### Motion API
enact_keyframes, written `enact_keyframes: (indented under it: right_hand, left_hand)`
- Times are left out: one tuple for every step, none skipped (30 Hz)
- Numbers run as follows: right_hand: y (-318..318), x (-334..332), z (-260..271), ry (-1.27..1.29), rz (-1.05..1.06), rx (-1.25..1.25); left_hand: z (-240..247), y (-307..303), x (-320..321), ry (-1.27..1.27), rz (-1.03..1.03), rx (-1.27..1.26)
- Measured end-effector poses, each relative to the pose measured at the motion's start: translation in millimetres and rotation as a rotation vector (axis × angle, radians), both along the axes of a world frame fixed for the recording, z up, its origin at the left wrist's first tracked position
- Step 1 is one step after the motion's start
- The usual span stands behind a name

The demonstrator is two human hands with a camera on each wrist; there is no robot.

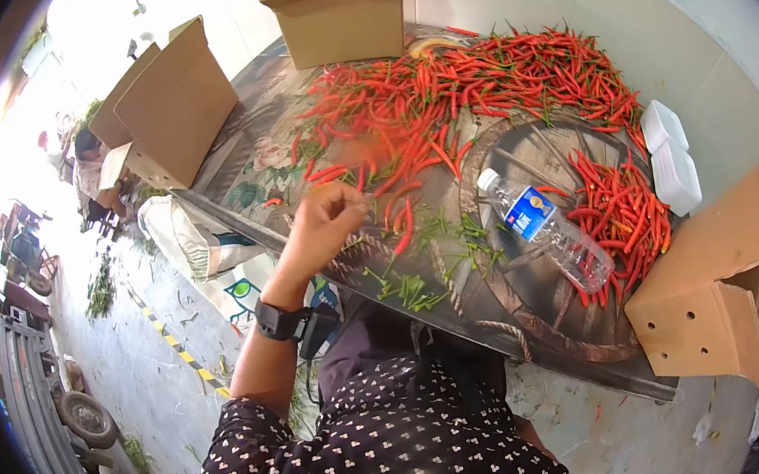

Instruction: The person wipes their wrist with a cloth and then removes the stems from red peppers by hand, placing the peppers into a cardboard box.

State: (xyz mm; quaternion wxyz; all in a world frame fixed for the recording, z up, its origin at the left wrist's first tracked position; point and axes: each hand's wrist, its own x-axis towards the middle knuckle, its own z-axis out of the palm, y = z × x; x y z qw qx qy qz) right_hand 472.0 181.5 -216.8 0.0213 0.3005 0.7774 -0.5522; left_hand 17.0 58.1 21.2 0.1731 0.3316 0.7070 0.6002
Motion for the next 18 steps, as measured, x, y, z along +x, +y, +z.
enact_keyframes:
  right_hand:
    - [6,-10,30,-0.003,0.007,0.007]
    - [11,-20,58,-0.134,-0.015,-0.129]
    - [15,-29,74,-0.267,-0.038,-0.268]
    - [17,-34,79,-0.274,-0.033,-0.265]
    - [18,-38,84,-0.29,0.03,-0.264]
    - [18,-39,86,-0.304,0.091,-0.265]
    - [17,-40,81,-0.308,0.089,-0.264]
    - [17,-42,70,-0.159,0.149,-0.133]
    - [17,-44,56,-0.011,0.209,-0.001]
    - [18,-45,40,-0.016,0.207,0.0]
    - [18,-46,21,0.077,0.216,0.217]
    - [18,-49,9,0.172,0.224,0.436]
    - [17,-59,3,0.171,0.224,0.437]
    - [15,-76,1,-0.02,0.001,0.236]
    - [13,-86,2,-0.209,-0.221,0.031]
    - [14,-87,5,-0.21,-0.223,0.033]
    - [17,-85,8,-0.022,-0.078,0.168]
    - [17,-81,11,0.164,0.066,0.298]
  left_hand:
    - [-2,1,0,-0.003,0.007,0.007]
    - [-6,2,-1,0.145,-0.052,-0.059]
    - [-8,3,0,0.291,-0.11,-0.129]
    - [-7,3,4,0.298,-0.112,-0.262]
    - [-10,5,8,0.29,-0.109,-0.261]
    - [-14,7,11,0.4,-0.141,-0.327]
    - [-16,9,14,0.512,-0.175,-0.393]
    - [-18,10,16,0.647,-0.171,-0.416]
    - [-20,11,19,0.644,-0.173,-0.413]
    - [-22,11,21,0.665,-0.14,-0.399]
    - [-23,11,22,0.687,-0.107,-0.386]
    - [-22,10,23,0.665,-0.113,-0.375]
    - [-23,9,22,0.664,-0.113,-0.373]
    - [-25,8,21,0.688,-0.113,-0.364]
    - [-27,8,20,0.71,-0.113,-0.355]
    - [-28,8,19,0.709,-0.115,-0.353]
    - [-29,8,18,0.723,-0.116,-0.343]
    - [-30,7,18,0.734,-0.119,-0.336]
